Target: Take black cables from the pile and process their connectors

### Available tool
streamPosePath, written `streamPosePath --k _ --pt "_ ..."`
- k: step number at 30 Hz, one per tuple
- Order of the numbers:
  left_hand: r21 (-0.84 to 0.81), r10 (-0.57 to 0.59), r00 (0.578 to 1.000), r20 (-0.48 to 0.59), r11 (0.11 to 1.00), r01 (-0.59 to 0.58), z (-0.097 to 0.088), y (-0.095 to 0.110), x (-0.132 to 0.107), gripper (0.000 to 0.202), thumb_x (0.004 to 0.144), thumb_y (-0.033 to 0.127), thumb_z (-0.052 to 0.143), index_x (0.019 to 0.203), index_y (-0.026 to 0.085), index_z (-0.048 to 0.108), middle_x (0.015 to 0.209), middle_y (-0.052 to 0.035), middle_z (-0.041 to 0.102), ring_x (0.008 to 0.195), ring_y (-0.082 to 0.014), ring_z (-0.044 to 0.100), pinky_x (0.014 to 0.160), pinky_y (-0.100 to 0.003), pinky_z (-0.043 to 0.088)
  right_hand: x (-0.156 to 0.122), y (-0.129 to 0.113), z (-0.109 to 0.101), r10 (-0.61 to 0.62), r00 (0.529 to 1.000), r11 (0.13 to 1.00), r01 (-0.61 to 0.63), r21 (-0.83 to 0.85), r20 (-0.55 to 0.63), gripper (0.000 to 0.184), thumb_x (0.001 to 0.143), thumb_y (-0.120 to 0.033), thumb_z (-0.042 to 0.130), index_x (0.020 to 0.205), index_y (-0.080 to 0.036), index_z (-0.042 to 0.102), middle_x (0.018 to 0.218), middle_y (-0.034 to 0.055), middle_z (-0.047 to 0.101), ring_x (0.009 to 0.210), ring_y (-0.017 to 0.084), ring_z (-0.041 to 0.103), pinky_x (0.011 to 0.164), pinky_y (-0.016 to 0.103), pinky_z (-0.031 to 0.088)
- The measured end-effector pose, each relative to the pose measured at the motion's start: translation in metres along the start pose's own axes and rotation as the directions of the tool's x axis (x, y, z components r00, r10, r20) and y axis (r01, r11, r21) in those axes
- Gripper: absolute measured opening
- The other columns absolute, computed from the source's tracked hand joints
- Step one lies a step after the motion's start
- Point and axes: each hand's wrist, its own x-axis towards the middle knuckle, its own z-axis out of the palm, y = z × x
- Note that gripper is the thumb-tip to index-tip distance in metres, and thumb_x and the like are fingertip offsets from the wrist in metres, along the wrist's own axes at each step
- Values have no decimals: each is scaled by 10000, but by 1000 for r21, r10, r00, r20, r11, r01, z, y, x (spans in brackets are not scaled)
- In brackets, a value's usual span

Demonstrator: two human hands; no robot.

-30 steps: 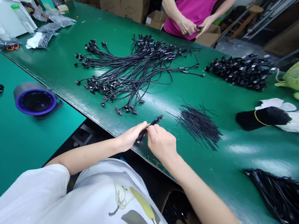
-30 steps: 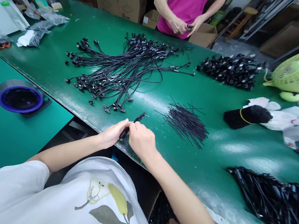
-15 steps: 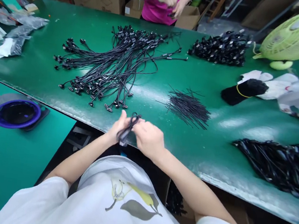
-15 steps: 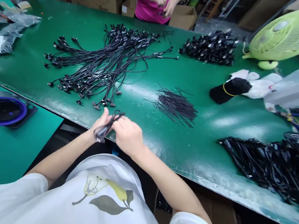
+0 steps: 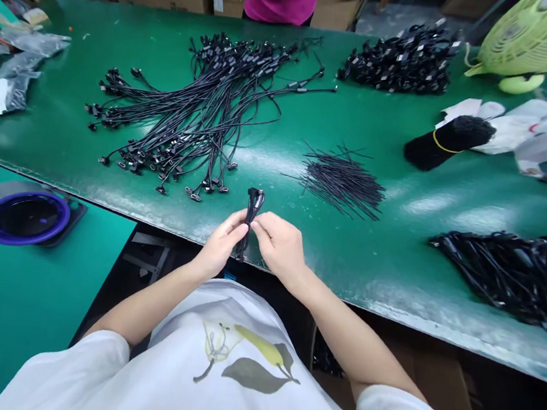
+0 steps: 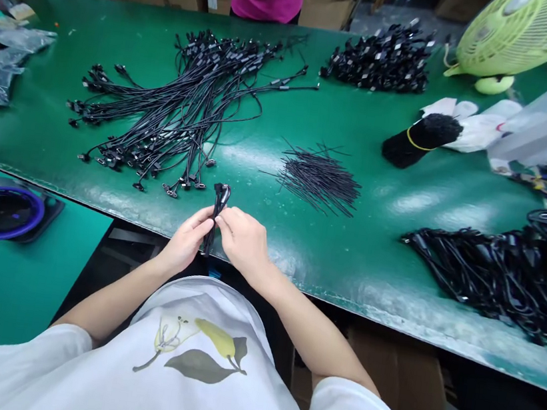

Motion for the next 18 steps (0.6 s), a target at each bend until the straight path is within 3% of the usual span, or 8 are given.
streamPosePath --k 3,5,7,8,10,13,16,18 --pt "-19 86 996 -17 996 -87 8 -1 -1 419 874 420 623 1223 204 539 1246 -98 650 1220 -217 558 1080 -371 357 -5 7 6 214 949 835 -301 460 233 395 882 -534 476 669 -202 495 513 -58 313 445 96 274 451 235 259" --pt "-10 75 997 16 997 -75 10 -1 -1 426 873 425 627 1216 199 514 1165 -103 684 1164 -220 602 1040 -378 396 -7 13 0 231 879 711 -445 544 417 466 848 -631 467 649 -210 468 479 -95 190 391 77 153 380 230 201" --pt "6 45 999 23 999 -45 12 0 3 483 852 445 651 1231 197 483 1052 -91 710 1082 -225 648 954 -366 456 -11 19 -13 238 835 713 -497 495 496 474 840 -627 495 647 -194 508 477 -86 260 386 68 190 371 221 226" --pt "16 27 999 17 999 -27 12 1 5 531 838 454 663 1258 199 460 999 -79 714 1026 -223 669 890 -349 485 -12 21 -21 261 856 762 -467 449 446 452 850 -595 510 671 -182 550 506 -61 356 404 70 261 389 218 271" --pt "44 -8 1000 12 999 7 15 3 11 613 810 459 690 1301 196 434 918 -56 708 888 -204 694 752 -300 509 -13 22 -39 252 954 903 -291 315 160 350 883 -507 530 846 -178 643 723 16 578 540 99 467 491 230 402" --pt "95 -86 993 75 992 78 22 6 17 561 778 430 725 1225 158 522 858 -39 677 739 -159 676 650 -256 498 -7 20 -57 -46 983 998 54 41 -177 327 931 -388 512 1204 -226 591 1197 102 606 960 186 600 785 319 503" --pt "94 -159 972 175 985 144 28 8 18 450 781 388 733 1132 152 580 860 -25 629 748 -131 648 693 -251 520 4 22 -66 -366 928 911 341 -231 -73 277 979 -297 426 1171 -221 611 1187 103 630 1087 213 572 939 390 447" --pt "60 -212 935 284 977 203 29 10 15 445 792 358 730 1166 173 575 905 -25 603 818 -135 638 772 -278 539 9 26 -71 -449 893 833 415 -365 -9 262 989 -289 407 1082 -193 633 1090 102 654 1031 211 579 913 383 444"
